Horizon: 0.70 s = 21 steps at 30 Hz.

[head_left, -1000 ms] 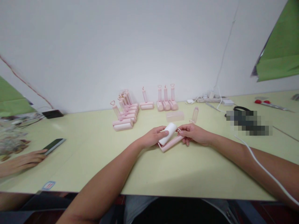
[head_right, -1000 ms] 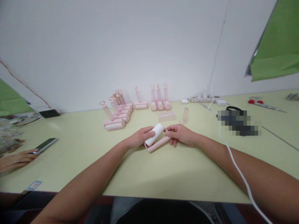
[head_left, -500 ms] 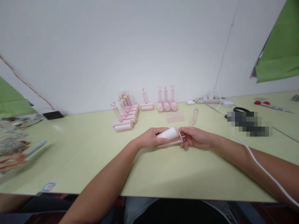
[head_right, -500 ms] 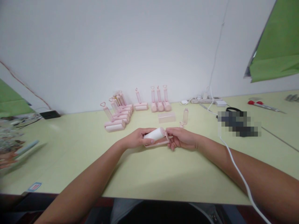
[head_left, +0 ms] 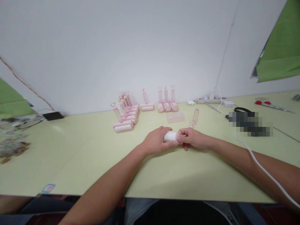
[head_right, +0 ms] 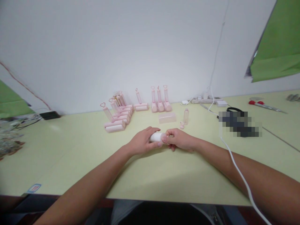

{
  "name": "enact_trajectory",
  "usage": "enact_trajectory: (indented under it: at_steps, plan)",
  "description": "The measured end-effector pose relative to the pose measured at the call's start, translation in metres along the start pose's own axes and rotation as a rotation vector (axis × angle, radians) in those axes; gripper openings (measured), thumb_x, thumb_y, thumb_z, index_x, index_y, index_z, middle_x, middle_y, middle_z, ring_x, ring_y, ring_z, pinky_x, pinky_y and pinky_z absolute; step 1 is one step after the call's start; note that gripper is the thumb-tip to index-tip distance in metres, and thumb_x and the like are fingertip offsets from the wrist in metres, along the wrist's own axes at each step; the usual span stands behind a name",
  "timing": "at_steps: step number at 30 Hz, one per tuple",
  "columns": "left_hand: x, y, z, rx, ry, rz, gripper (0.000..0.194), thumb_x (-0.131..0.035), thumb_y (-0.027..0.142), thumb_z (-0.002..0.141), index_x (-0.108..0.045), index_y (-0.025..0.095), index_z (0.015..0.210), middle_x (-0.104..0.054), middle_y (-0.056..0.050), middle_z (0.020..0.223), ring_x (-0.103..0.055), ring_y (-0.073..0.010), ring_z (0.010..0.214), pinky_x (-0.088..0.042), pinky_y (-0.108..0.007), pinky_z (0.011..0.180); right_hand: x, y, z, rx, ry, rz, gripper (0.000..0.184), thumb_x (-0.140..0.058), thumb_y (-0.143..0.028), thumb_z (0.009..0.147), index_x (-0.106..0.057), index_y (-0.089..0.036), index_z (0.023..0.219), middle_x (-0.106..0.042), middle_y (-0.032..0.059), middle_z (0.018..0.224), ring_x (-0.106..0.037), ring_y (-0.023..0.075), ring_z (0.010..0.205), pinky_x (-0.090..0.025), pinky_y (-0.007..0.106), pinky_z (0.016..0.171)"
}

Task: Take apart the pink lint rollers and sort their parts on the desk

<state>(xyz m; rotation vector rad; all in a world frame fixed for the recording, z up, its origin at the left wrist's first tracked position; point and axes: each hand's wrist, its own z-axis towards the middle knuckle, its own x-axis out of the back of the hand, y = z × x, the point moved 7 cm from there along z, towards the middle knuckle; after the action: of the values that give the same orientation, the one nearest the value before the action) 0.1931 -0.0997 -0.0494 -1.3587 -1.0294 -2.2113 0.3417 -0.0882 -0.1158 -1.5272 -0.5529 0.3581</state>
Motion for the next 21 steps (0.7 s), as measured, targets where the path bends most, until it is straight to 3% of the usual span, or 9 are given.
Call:
enact_trajectory:
  at_steps: [10,21]
  plan:
    - [-0.002,0.000,0.001,0.042,0.020,0.074,0.047,-0.066,0.059,0.074,-0.067,0.020,0.100,-0.062,-0.009,0.095,-0.057,-0.0260,0.088,-0.041,-0.033,0.078,-0.003,-0.010,-0.002,0.176,0.123,-0.244,0.038,-0.067,-0.054,0.081,-0.052,-0.019,0.085,-0.055,-0.0034,0.059,-0.046,0.0106,0.051,-0.031,0.022,0.048]
    - [-0.002,0.002,0.002,0.030,-0.013,0.204,0.045,-0.064,0.059,0.073,-0.066,0.021,0.095,-0.061,-0.006,0.090,-0.059,-0.0221,0.083,-0.044,-0.031,0.074,0.002,-0.012,-0.002,0.221,0.246,-0.413,0.038,-0.069,-0.054,0.078,-0.056,-0.019,0.084,-0.054,-0.0031,0.064,-0.045,0.0123,0.058,-0.032,0.023,0.050]
